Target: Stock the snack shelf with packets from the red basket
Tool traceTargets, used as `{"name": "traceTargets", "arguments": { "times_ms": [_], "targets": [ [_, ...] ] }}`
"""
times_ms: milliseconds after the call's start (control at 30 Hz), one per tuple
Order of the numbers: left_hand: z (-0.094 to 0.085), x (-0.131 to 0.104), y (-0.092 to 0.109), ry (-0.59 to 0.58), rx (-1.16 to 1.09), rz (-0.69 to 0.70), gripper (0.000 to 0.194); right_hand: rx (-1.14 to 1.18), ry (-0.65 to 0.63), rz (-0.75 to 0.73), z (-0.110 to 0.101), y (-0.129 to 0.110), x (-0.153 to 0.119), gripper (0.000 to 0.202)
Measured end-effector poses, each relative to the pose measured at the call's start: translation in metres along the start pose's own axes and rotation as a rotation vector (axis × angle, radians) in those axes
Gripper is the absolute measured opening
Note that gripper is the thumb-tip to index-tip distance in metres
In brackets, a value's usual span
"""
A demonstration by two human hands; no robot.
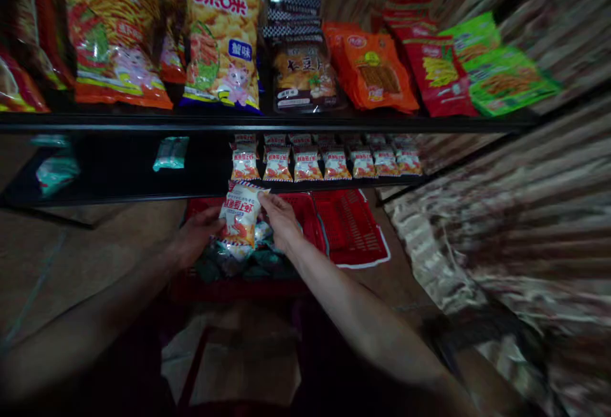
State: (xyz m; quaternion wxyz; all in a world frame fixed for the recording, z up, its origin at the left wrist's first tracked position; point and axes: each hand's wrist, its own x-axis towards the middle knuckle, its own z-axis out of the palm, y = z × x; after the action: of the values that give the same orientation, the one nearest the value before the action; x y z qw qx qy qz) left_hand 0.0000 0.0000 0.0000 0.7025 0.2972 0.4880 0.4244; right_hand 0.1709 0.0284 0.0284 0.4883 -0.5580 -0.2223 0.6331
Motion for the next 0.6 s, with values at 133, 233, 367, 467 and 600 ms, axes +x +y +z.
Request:
{"name": "traceTargets", "arguments": {
  "times_ms": [133,233,367,467,600],
  "targets": [
    [0.005,-0.001,0.002,0.044,-0.093,-0.03,0.044,0.003,0.078,-0.014,-0.004,-0.003,0.003,0.018],
    [0.01,-0.004,0.003,0.074,-0.264,-0.103,0.03,0.047,0.158,-0.012,-0.006,-0.005,0.008,0.01],
    [0.021,-0.011,0.0,0.052,-0.453,-0.269,0.017,0.107,0.217,-0.021,-0.009,-0.007,0.016,0.013],
    [0.029,-0.015,-0.005,0.045,-0.449,-0.3,0.009,0.116,0.22,-0.032,-0.008,-0.006,0.017,0.013],
    [0.034,-0.013,-0.008,0.103,-0.414,-0.295,0.005,0.082,0.235,-0.028,-0.004,-0.005,0.014,0.012]
  ]
}}
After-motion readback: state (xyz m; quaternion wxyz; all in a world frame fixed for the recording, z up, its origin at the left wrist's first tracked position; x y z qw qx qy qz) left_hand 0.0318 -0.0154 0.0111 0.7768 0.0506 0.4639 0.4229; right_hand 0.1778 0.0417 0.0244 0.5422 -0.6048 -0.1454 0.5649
